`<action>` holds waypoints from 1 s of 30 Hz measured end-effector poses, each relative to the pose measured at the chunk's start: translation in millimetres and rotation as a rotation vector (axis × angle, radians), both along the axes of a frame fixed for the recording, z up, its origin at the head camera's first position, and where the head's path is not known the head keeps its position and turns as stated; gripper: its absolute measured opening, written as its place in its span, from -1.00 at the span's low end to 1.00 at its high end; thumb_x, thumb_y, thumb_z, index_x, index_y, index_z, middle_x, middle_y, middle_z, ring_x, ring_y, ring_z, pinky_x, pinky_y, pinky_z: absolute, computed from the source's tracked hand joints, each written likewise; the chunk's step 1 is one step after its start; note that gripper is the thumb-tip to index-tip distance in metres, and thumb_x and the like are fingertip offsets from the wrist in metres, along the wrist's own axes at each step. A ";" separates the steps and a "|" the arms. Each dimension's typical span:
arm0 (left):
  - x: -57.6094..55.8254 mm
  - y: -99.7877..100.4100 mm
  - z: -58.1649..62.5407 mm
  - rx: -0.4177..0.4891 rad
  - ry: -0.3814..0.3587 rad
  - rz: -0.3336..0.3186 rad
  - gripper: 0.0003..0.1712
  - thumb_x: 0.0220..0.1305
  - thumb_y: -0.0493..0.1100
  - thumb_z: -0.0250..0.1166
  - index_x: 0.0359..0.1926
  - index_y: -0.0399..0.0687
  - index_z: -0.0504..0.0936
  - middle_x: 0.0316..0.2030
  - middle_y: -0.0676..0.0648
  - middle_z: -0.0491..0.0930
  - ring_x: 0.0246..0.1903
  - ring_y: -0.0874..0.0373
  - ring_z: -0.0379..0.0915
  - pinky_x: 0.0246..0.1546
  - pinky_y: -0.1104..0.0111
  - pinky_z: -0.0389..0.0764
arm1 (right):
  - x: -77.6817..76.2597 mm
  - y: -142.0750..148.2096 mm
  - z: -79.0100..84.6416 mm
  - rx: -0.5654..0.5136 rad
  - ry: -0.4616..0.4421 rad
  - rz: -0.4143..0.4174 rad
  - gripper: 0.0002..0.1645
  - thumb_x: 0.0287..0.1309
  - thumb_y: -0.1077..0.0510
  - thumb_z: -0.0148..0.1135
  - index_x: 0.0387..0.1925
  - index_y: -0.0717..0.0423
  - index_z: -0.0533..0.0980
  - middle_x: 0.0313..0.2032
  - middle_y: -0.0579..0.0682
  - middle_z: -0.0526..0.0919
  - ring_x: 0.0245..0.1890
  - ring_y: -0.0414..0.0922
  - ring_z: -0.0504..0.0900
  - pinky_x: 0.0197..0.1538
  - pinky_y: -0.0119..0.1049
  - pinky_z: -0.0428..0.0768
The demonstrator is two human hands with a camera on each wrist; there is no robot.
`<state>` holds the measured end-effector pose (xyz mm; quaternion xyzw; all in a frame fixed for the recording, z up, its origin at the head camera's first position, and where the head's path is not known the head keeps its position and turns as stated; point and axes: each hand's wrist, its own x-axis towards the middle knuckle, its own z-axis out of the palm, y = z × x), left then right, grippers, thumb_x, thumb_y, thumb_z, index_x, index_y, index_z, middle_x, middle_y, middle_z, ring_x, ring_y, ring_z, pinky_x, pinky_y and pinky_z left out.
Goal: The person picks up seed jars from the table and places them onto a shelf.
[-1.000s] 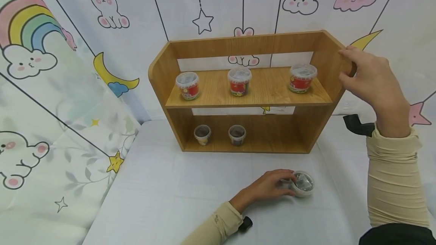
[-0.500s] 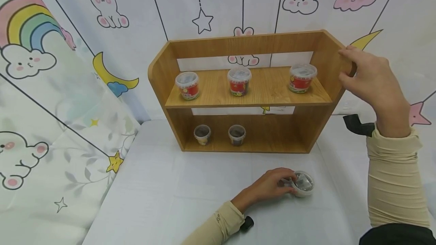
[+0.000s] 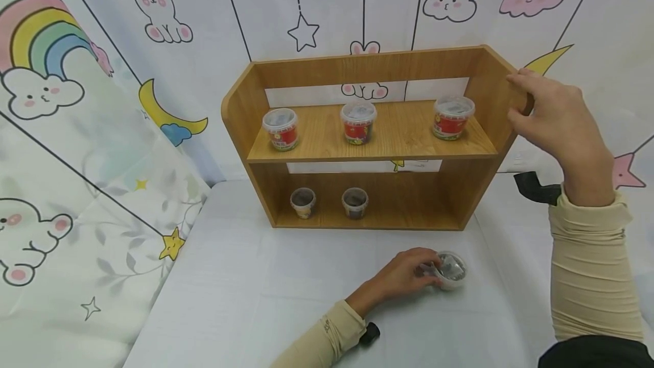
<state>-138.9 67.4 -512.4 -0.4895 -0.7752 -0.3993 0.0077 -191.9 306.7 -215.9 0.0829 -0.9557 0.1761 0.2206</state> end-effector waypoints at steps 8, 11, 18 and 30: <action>-6.3 -1.6 4.1 0.009 -0.026 0.003 -0.65 0.20 -0.17 0.44 -0.02 -0.12 0.57 -0.05 0.05 0.58 -0.04 0.39 0.47 -0.10 0.67 0.49 | 0.4 0.7 0.5 0.016 0.010 0.000 -0.31 0.22 0.37 0.06 0.40 0.35 0.23 0.39 0.33 0.21 -0.02 0.51 0.47 -0.13 0.35 0.53; -9.6 -2.2 5.3 0.016 -0.021 0.010 -0.65 0.20 -0.19 0.45 -0.03 -0.14 0.58 -0.06 0.04 0.58 -0.04 0.38 0.48 -0.08 0.64 0.50 | 0.5 1.6 0.4 0.015 0.009 0.001 -0.31 0.22 0.37 0.06 0.40 0.34 0.23 0.40 0.32 0.21 -0.03 0.50 0.47 -0.13 0.35 0.53; -16.9 -0.6 6.6 0.020 0.010 0.035 -0.66 0.19 -0.19 0.45 -0.04 -0.12 0.58 -0.05 0.04 0.58 -0.03 0.41 0.46 -0.04 0.61 0.50 | 1.2 2.8 0.5 0.022 0.024 0.012 -0.33 0.22 0.37 0.07 0.38 0.35 0.25 0.37 0.34 0.25 -0.07 0.46 0.50 -0.15 0.33 0.56; -27.1 2.9 12.5 0.013 -0.013 0.036 -0.67 0.21 -0.16 0.44 -0.05 -0.06 0.56 -0.09 0.09 0.58 -0.04 0.40 0.46 -0.04 0.59 0.51 | 1.3 2.6 -0.3 -0.011 -0.006 0.010 -0.30 0.23 0.37 0.09 0.40 0.32 0.23 0.39 0.31 0.23 -0.06 0.45 0.48 -0.13 0.35 0.54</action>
